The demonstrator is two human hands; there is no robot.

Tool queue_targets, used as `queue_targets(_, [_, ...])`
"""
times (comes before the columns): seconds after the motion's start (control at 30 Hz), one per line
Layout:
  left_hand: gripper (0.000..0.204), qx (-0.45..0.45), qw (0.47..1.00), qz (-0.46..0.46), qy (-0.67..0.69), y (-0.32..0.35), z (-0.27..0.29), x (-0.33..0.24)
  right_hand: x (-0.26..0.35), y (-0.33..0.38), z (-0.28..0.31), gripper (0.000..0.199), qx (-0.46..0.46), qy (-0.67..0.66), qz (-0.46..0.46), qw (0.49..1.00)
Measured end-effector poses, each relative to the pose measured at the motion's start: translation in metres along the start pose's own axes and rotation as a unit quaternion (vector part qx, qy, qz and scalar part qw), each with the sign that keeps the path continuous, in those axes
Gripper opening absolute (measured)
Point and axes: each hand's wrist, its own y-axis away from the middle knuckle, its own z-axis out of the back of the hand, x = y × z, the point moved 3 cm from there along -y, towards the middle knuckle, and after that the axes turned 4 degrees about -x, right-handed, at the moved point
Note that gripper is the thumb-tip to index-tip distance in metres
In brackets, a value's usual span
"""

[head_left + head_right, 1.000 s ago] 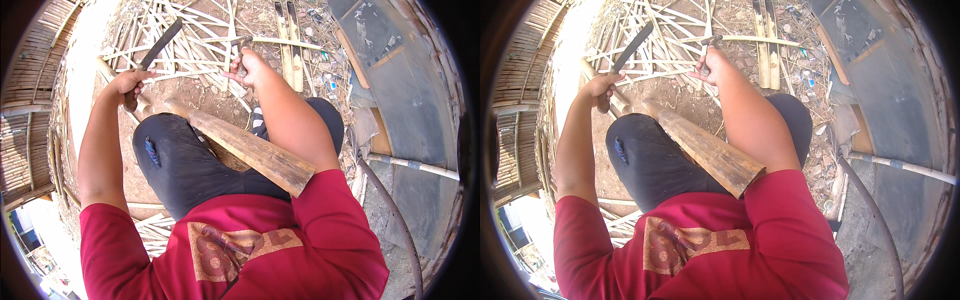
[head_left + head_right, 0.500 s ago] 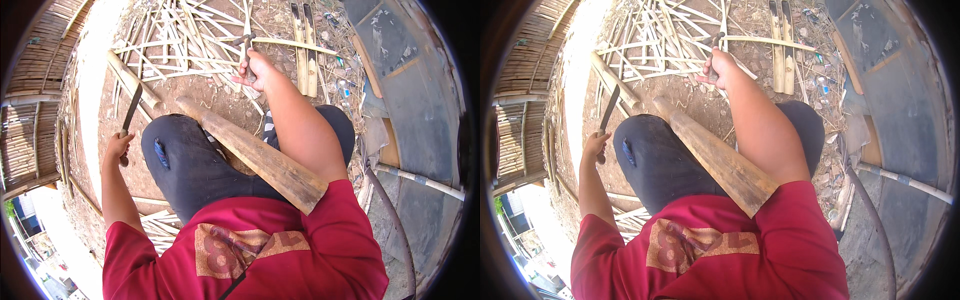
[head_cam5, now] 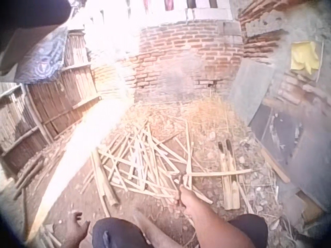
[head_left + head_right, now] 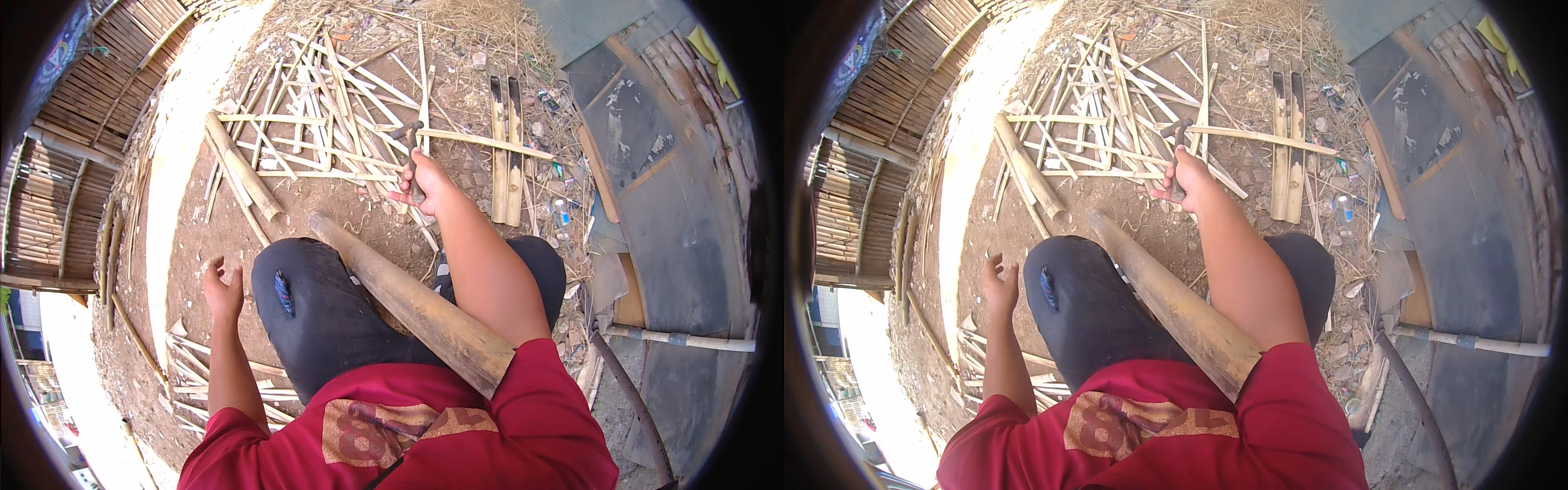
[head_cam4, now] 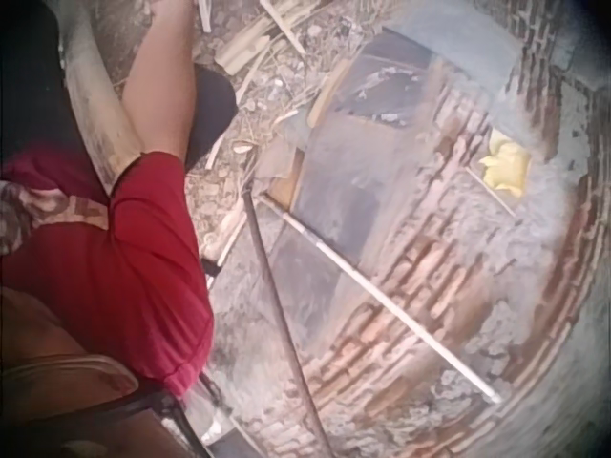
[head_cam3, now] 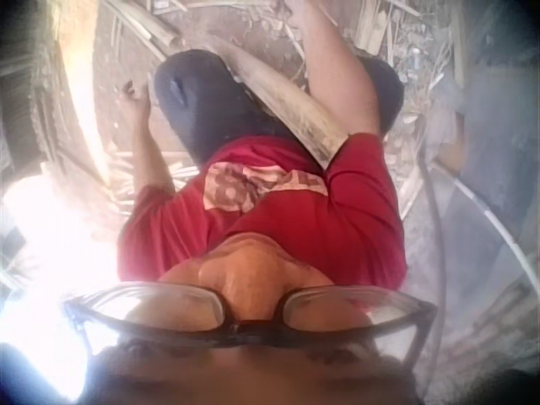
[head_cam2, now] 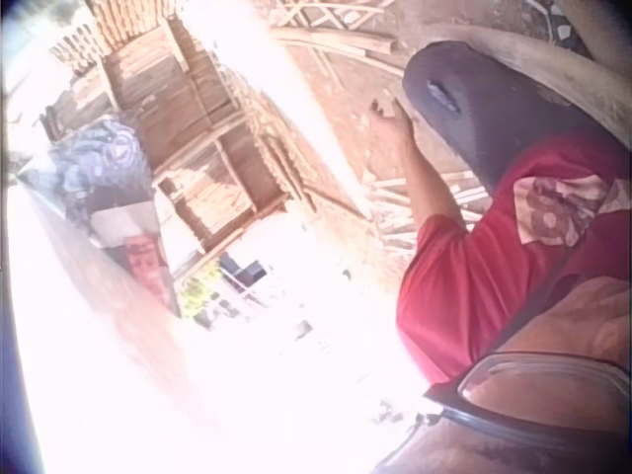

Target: The person uses a hammer and a knife to split and shape pieces of bamboo while sitting on the ground.

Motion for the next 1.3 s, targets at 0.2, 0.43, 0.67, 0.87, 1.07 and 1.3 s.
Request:
queue_targets(0.2, [0.071, 0.272, 0.843, -0.429, 0.178, 0.053, 0.066, -0.238, 0.001, -0.001, 0.002, 0.042, -0.016, -0.004, 0.012, 1.0])
queue_targets(0.43, [0.083, 0.388, 0.749, -0.521, 0.132, 0.134, 0.021, -0.286, 0.003, 0.006, -0.012, 0.043, 0.014, 0.006, 0.015, 1.0])
queue_targets(0.67, [0.081, 0.378, 0.727, -0.556, 0.14, 0.139, -0.003, -0.299, 0.008, 0.003, -0.006, 0.043, 0.014, 0.001, 0.029, 0.999])
queue_targets(0.87, [0.079, 0.322, 0.762, -0.541, 0.156, 0.077, 0.029, -0.306, 0.047, 0.023, -0.014, 0.043, 0.022, 0.007, 0.074, 0.997])
queue_targets(1.07, [0.064, 0.228, 0.855, -0.408, 0.226, -0.018, 0.059, -0.314, 0.12, 0.072, 0.007, 0.044, -0.016, 0.108, 0.166, 0.98])
queue_targets(1.3, [0.071, 0.316, 0.824, -0.28, 0.377, -0.088, 0.051, -0.312, 0.132, 0.104, 0.027, 0.046, -0.024, 0.105, 0.206, 0.973])
